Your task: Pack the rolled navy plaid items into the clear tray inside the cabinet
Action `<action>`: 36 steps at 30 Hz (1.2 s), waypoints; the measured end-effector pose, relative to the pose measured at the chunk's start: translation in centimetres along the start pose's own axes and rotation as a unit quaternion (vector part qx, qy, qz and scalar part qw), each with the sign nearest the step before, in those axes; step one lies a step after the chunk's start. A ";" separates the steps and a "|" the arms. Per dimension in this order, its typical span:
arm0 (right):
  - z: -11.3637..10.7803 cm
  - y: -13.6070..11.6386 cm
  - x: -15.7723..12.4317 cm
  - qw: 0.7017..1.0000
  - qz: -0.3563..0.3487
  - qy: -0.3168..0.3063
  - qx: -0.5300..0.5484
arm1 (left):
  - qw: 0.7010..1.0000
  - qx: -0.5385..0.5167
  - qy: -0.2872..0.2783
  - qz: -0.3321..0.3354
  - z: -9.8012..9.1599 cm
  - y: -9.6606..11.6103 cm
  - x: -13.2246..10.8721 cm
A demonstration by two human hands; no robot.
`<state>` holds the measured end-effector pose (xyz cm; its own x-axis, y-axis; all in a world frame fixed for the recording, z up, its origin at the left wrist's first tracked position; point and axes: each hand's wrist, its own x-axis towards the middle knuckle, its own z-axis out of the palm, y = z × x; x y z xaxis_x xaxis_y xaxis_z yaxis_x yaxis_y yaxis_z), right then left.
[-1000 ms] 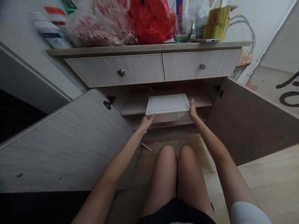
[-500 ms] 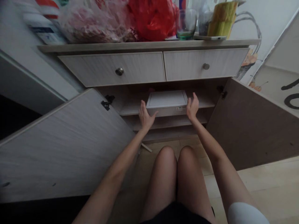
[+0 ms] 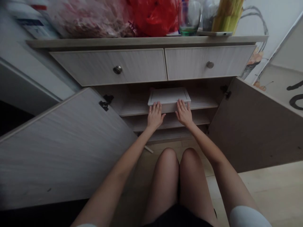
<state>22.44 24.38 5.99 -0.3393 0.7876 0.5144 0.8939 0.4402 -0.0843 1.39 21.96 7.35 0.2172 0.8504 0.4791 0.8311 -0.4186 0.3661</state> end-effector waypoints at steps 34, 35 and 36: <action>4.9 4.3 12.8 0.993 0.041 -0.112 0.007 | 0.990 0.105 -0.091 -0.028 2.2 -6.8 12.1; 4.9 4.4 13.1 0.992 0.043 -0.116 0.006 | 0.990 0.105 -0.093 -0.030 2.2 -6.9 12.3; 5.0 4.4 13.3 0.992 0.045 -0.120 0.003 | 0.989 0.107 -0.095 -0.031 2.3 -7.1 12.5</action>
<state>20.43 38.93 8.20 -0.3187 0.9038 0.2857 0.9223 0.3652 -0.1265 -0.62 36.32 8.93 0.2381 0.9256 0.2944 0.9309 -0.3039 0.2026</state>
